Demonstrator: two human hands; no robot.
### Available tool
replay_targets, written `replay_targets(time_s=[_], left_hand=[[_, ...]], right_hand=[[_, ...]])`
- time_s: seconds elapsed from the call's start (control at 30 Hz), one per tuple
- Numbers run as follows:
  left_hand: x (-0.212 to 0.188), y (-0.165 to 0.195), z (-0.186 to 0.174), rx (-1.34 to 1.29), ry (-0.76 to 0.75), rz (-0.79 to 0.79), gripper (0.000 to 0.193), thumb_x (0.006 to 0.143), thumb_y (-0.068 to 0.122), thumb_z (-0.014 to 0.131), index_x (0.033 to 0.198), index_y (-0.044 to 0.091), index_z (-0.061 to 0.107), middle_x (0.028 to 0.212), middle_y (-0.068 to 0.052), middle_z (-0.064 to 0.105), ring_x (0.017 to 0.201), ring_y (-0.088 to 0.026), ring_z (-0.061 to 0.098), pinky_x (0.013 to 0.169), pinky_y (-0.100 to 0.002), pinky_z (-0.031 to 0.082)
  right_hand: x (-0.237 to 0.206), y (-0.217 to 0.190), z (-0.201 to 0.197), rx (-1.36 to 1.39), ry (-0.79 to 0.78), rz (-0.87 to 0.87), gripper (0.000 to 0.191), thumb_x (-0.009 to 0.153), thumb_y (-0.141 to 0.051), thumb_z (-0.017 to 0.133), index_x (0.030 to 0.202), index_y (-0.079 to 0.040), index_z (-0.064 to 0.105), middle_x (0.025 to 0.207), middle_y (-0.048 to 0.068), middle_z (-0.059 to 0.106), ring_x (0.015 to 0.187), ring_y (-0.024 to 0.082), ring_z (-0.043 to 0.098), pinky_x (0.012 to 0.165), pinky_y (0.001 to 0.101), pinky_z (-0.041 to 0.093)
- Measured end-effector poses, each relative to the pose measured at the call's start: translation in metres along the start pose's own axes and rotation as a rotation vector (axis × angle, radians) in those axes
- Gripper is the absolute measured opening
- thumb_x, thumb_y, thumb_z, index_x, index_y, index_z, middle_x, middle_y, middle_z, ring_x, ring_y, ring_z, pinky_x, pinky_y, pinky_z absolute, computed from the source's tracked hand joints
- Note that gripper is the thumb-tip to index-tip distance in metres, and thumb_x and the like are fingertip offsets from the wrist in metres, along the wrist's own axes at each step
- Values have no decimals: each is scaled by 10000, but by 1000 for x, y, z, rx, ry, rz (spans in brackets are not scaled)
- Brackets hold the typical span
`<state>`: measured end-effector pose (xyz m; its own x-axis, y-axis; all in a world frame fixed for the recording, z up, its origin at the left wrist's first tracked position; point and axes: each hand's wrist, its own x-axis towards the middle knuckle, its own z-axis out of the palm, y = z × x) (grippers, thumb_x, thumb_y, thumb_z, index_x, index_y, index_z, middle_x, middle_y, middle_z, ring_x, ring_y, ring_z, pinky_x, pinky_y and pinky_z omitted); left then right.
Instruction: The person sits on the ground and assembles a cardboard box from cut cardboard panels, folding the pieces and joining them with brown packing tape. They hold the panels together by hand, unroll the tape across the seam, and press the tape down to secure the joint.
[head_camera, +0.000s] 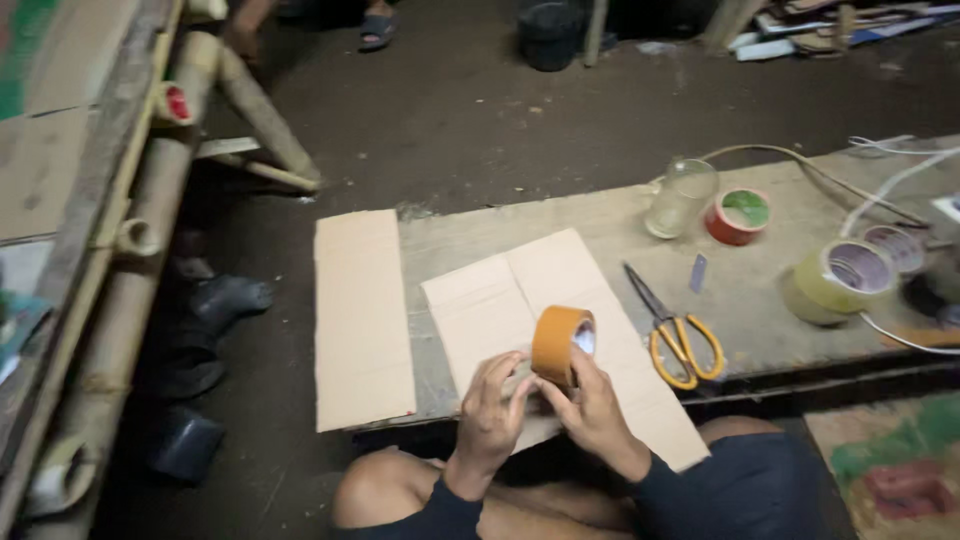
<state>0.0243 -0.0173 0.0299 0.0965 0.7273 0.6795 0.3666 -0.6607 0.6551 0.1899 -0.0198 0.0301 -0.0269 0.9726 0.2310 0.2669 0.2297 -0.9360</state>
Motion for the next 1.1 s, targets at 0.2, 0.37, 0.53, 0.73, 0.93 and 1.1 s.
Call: replay_targets(time_s=[0.2, 0.37, 0.53, 0.73, 0.93, 1.1], left_hand=[[8, 9, 0, -10, -15, 2, 483, 911, -20, 751, 1332, 14, 517, 1209, -175, 704, 1068, -325, 723, 893, -376, 610], [6, 3, 2, -10, -11, -40, 474, 892, -19, 762, 1310, 9, 540, 1168, -173, 711, 1041, -315, 735, 889, -382, 613], [-1, -5, 3, -136, 6, -209, 423, 914, -20, 761, 1284, 9, 557, 1037, -141, 729, 951, -255, 778, 854, -349, 643], [2, -12, -4, -132, 32, -185, 422, 922, -34, 736, 1297, 6, 547, 1045, -167, 756, 954, -243, 789, 804, -336, 667], [11, -8, -16, -11, -17, -70, 490, 892, -21, 771, 1321, 18, 537, 979, -119, 777, 901, -242, 793, 793, -331, 641], [17, 0, -19, 124, -7, 43, 470, 880, -13, 761, 1301, 34, 557, 960, -92, 751, 854, -251, 751, 746, -341, 610]], right_hand=[[0, -15, -3, -114, -9, -78, 396, 833, -7, 716, 1213, -12, 606, 1067, 175, 677, 966, 317, 711, 820, 375, 555], [1, -14, -1, -177, 6, -126, 396, 795, 6, 725, 1176, -15, 620, 1001, 173, 656, 905, 341, 670, 779, 387, 538], [1, -13, 1, -175, -3, -124, 352, 805, -7, 733, 1142, -21, 632, 979, 161, 662, 887, 323, 673, 768, 384, 537], [2, -15, 0, -244, -40, -163, 355, 798, -13, 733, 1145, -42, 664, 982, 148, 676, 905, 324, 667, 784, 389, 537], [3, -18, -5, -307, -93, -304, 416, 758, -5, 731, 1163, -16, 636, 1050, 154, 680, 971, 356, 628, 861, 423, 498], [3, -19, -7, -357, -107, -316, 426, 725, 9, 718, 1143, -23, 639, 1050, 151, 671, 987, 346, 619, 892, 414, 482]])
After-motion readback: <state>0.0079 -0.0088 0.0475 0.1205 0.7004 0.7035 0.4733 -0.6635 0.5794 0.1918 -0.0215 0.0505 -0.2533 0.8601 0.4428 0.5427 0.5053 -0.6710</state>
